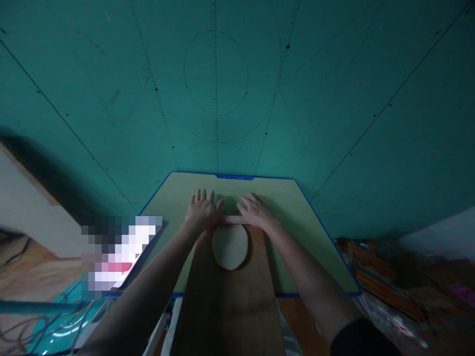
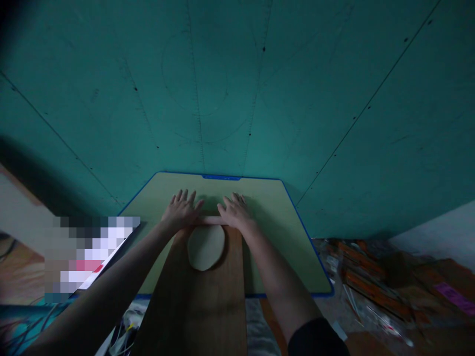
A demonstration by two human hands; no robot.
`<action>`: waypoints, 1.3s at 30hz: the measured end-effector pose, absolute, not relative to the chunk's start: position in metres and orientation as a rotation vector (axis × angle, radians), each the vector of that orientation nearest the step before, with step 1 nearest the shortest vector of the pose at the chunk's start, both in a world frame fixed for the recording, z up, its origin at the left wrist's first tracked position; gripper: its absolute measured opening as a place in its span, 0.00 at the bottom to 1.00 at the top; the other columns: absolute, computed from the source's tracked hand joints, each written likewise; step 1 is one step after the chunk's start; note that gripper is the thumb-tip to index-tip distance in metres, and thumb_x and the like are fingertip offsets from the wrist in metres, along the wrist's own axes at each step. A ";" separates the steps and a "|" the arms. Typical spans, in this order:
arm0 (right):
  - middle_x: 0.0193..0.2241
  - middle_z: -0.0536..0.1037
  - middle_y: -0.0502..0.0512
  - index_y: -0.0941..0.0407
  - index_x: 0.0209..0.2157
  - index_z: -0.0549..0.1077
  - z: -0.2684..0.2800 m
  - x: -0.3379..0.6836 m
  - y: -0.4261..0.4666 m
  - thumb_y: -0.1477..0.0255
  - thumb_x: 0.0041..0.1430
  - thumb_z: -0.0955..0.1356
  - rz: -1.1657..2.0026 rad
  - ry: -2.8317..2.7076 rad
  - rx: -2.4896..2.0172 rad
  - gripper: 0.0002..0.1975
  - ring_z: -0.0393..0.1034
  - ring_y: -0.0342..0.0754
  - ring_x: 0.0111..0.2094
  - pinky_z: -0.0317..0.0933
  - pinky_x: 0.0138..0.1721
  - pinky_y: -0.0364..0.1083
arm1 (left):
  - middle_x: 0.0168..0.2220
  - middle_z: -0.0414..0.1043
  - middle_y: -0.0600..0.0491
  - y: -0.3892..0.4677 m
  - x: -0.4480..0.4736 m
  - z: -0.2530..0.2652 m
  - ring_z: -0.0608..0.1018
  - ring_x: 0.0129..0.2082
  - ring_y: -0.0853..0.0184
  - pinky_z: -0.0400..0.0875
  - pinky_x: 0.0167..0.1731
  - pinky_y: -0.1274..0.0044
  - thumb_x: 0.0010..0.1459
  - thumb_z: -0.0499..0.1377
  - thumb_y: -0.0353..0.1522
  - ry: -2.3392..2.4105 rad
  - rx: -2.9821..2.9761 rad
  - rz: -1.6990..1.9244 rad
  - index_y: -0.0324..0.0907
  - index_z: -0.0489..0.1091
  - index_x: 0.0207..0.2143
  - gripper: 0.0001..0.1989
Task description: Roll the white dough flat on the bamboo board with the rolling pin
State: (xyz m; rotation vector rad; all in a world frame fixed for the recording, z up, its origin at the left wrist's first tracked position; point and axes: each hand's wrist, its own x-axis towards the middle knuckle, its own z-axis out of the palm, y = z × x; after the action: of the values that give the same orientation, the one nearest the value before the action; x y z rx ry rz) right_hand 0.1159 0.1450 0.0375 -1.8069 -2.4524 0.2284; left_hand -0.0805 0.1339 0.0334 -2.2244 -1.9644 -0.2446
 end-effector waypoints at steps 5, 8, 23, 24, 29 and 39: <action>0.67 0.58 0.69 0.63 0.65 0.63 0.034 0.118 0.108 0.56 0.72 0.53 0.117 -2.498 -1.672 0.32 0.47 0.60 0.70 0.39 0.68 0.61 | 0.65 0.60 0.32 0.100 -0.084 0.026 0.59 0.68 0.47 0.57 0.64 0.57 0.70 0.42 0.41 -1.849 -2.268 -0.297 0.29 0.62 0.64 0.31; 0.65 0.64 0.70 0.66 0.64 0.63 0.037 0.119 0.085 0.57 0.73 0.52 0.044 -2.514 -1.601 0.33 0.55 0.59 0.67 0.43 0.68 0.59 | 0.64 0.62 0.32 0.078 -0.087 0.022 0.62 0.67 0.47 0.60 0.62 0.55 0.70 0.42 0.40 -1.794 -2.277 -0.374 0.30 0.66 0.61 0.29; 0.66 0.61 0.71 0.69 0.65 0.60 0.023 0.134 -0.023 0.64 0.69 0.61 -0.118 -2.449 -1.348 0.30 0.55 0.60 0.67 0.52 0.67 0.61 | 0.60 0.69 0.32 -0.039 -0.095 0.010 0.70 0.61 0.45 0.66 0.58 0.58 0.68 0.48 0.39 -1.465 -2.248 -0.440 0.28 0.67 0.58 0.26; 0.66 0.61 0.70 0.69 0.65 0.61 0.023 0.135 -0.031 0.65 0.69 0.61 -0.118 -2.435 -1.339 0.30 0.55 0.60 0.67 0.53 0.66 0.62 | 0.59 0.70 0.33 -0.046 -0.096 0.013 0.71 0.60 0.46 0.68 0.57 0.59 0.67 0.48 0.37 -1.439 -2.260 -0.427 0.29 0.68 0.58 0.24; 0.64 0.65 0.70 0.66 0.63 0.65 0.025 0.138 -0.047 0.66 0.68 0.61 -0.059 -2.398 -1.338 0.27 0.58 0.60 0.65 0.59 0.64 0.61 | 0.41 0.78 0.43 -0.041 -0.098 0.046 0.78 0.42 0.53 0.72 0.40 0.64 0.65 0.50 0.30 -1.628 -2.385 -0.289 0.41 0.74 0.41 0.13; 0.67 0.59 0.70 0.70 0.66 0.59 0.026 0.129 0.003 0.63 0.70 0.59 -0.095 -2.442 -1.341 0.31 0.51 0.59 0.69 0.48 0.69 0.60 | 0.43 0.75 0.41 0.022 -0.082 0.039 0.76 0.44 0.53 0.69 0.42 0.65 0.69 0.45 0.35 -1.781 -2.253 -0.458 0.40 0.71 0.40 0.16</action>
State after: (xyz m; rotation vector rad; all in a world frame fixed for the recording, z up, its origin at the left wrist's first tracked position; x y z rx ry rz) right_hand 0.1289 0.0033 0.0264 -1.3412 -2.4423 -0.0946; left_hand -0.0823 0.0223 0.0392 -2.2531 -1.7808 -0.4581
